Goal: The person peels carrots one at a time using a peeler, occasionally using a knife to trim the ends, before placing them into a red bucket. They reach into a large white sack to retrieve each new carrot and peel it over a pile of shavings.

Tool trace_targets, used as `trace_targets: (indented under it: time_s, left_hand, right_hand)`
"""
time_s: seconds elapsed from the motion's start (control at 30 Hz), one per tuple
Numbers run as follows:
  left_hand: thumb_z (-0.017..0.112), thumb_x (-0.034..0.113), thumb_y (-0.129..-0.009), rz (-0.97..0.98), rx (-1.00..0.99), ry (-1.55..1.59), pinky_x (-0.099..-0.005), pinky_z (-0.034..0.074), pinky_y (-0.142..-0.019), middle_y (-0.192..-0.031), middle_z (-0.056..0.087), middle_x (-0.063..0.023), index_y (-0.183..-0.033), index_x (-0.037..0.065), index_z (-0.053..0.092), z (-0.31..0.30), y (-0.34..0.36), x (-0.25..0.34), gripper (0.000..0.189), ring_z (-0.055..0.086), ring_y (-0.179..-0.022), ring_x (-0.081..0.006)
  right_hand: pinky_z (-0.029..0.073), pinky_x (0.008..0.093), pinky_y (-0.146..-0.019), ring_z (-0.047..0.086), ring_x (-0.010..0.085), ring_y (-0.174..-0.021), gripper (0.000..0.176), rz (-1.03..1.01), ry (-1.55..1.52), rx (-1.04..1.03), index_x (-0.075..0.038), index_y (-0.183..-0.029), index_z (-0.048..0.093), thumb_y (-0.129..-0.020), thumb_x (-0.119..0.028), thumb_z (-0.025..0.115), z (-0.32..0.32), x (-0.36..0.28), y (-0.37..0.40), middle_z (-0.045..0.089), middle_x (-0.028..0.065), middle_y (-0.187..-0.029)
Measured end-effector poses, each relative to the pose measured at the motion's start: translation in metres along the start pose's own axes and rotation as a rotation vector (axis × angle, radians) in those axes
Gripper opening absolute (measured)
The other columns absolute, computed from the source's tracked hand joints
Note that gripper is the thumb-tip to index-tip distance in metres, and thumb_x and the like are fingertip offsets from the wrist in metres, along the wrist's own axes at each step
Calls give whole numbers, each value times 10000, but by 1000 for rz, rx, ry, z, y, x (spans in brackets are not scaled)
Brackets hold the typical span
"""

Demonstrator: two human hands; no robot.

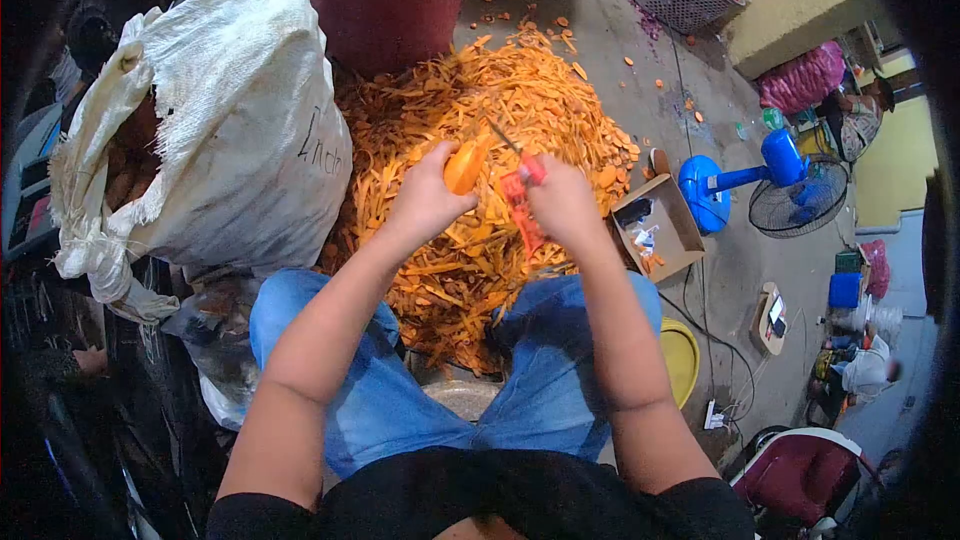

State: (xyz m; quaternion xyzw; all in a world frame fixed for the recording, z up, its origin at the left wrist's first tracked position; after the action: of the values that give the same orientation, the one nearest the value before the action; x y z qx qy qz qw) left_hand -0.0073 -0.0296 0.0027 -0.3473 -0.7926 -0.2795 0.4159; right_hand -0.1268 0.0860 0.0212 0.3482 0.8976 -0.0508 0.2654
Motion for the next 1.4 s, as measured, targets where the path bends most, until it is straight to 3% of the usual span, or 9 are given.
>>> trace_targets:
  time_s: [0.23,0.33,0.4,0.53,0.63,0.7,0.93,1.17,1.4]
  left_hand:
    - [616,188,-579,46,73,-82,-330,417,-717,-868,530,-196,-989,-35,439,6,-6,-18,499,525,-820,-296]
    - [628,212,-617,-40,40,117,-317,429,-682,-880,530,-149,-978,-27,442,6,-6,-18,472,537,-793,-245]
    - [617,259,-667,-286,-165,781,-300,435,-662,-890,522,-91,-999,1,438,9,-2,-10,457,538,-785,-187]
    - [589,270,-706,-354,-299,940,-285,437,-664,-889,513,-58,-1036,22,421,10,-2,-13,445,531,-794,-149]
    - [597,281,-685,-291,-218,677,-302,434,-675,-918,523,-98,-1039,1,412,7,-4,-16,488,540,-806,-193]
    - [601,259,-649,82,100,-84,-330,423,-676,-907,534,-159,-1040,-8,402,-1,-6,-16,513,543,-800,-257]
    - [584,182,-601,-25,40,-51,-358,410,-675,-815,539,-206,-962,5,446,-12,2,5,425,533,-776,-313]
    - [576,149,-606,116,137,-251,-392,407,-648,-765,524,-185,-814,4,468,-9,7,4,276,511,-750,-330]
    - [581,169,-617,284,146,-512,-392,413,-666,-833,512,-175,-872,12,471,-5,20,9,319,502,-794,-312]
  right_hand:
    - [420,426,-619,534,347,-656,129,-21,27,-32,-6,-726,508,-656,-104,461,24,-1,-3,541,210,-666]
    - [412,426,-627,529,351,-673,136,7,-53,20,-13,-746,514,-662,-106,463,26,3,-10,542,207,-677]
    - [409,425,-634,526,352,-684,141,1,-68,27,-16,-756,516,-666,-111,462,28,5,-14,542,206,-682]
    - [402,420,-658,522,350,-716,156,14,-58,24,-20,-780,520,-669,-115,465,31,11,-21,545,202,-701]
    - [409,418,-640,527,348,-700,150,43,-33,19,-14,-770,514,-664,-113,471,24,9,-20,546,200,-704]
    - [417,415,-611,533,341,-664,134,-22,35,61,-14,-748,506,-662,-112,473,27,9,-20,545,195,-672]
    - [425,375,-434,531,287,-459,168,-218,242,214,-34,-670,465,-685,-191,521,35,-8,-4,520,140,-509]
    - [433,356,-429,543,270,-465,177,-232,267,213,-35,-675,469,-689,-201,528,38,-7,-4,527,129,-511]
    - [450,374,-526,565,290,-579,182,73,233,127,-17,-700,517,-679,-197,522,31,29,-27,559,156,-610]
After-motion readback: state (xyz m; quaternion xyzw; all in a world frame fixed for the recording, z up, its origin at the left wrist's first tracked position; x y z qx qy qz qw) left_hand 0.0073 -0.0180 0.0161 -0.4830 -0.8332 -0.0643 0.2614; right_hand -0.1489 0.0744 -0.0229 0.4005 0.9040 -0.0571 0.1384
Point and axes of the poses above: each hand's wrist, its own y-axis away from the middle knuckle, its own z-axis out of the palm, x = y × z, the point moved 2 cm from there along -y, towards the middle knuckle
